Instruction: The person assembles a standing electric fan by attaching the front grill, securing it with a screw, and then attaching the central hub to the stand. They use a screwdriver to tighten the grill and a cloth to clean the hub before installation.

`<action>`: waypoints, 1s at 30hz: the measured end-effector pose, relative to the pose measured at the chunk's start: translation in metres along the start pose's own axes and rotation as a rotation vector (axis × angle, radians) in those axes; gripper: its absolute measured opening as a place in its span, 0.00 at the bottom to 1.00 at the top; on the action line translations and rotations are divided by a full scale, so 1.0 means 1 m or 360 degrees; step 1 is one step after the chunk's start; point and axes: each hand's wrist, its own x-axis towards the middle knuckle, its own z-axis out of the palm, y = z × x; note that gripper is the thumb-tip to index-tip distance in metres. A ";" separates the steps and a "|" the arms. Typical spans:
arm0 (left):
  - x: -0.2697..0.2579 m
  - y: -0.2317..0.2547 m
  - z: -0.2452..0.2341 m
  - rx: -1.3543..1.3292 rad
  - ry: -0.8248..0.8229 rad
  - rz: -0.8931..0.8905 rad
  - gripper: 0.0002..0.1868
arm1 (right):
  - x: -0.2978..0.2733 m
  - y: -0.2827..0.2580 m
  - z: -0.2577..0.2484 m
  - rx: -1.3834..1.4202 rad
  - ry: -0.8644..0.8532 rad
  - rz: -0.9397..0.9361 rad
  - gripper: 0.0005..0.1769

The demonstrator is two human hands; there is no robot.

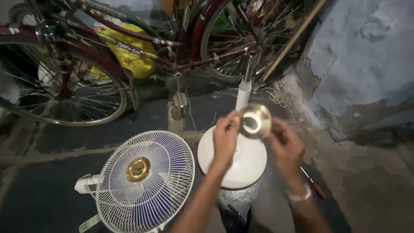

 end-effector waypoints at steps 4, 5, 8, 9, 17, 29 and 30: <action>0.060 0.021 -0.003 0.0132 -0.0067 0.0411 0.15 | 0.061 -0.016 0.000 0.0241 -0.0037 -0.0009 0.19; 0.075 0.027 0.000 -0.0011 -0.0088 0.0350 0.15 | 0.074 -0.021 0.003 0.0227 -0.0093 -0.0082 0.20; 0.118 0.045 0.009 -0.0321 -0.0155 0.0149 0.15 | 0.109 -0.039 0.010 0.0156 -0.0219 -0.0222 0.22; 0.130 0.049 0.011 -0.0344 -0.0180 0.0078 0.16 | 0.117 -0.044 0.013 0.0119 -0.0231 -0.0223 0.24; 0.173 0.051 0.019 -0.0458 -0.0195 -0.0181 0.16 | 0.156 -0.041 0.013 0.0061 -0.0393 -0.0061 0.29; 0.176 0.022 0.017 -0.0435 -0.0186 -0.0303 0.17 | 0.167 -0.008 0.012 0.0219 -0.0405 0.0050 0.28; 0.176 0.021 0.016 -0.0449 -0.0188 -0.0316 0.17 | 0.168 -0.006 0.012 0.0243 -0.0423 0.0049 0.28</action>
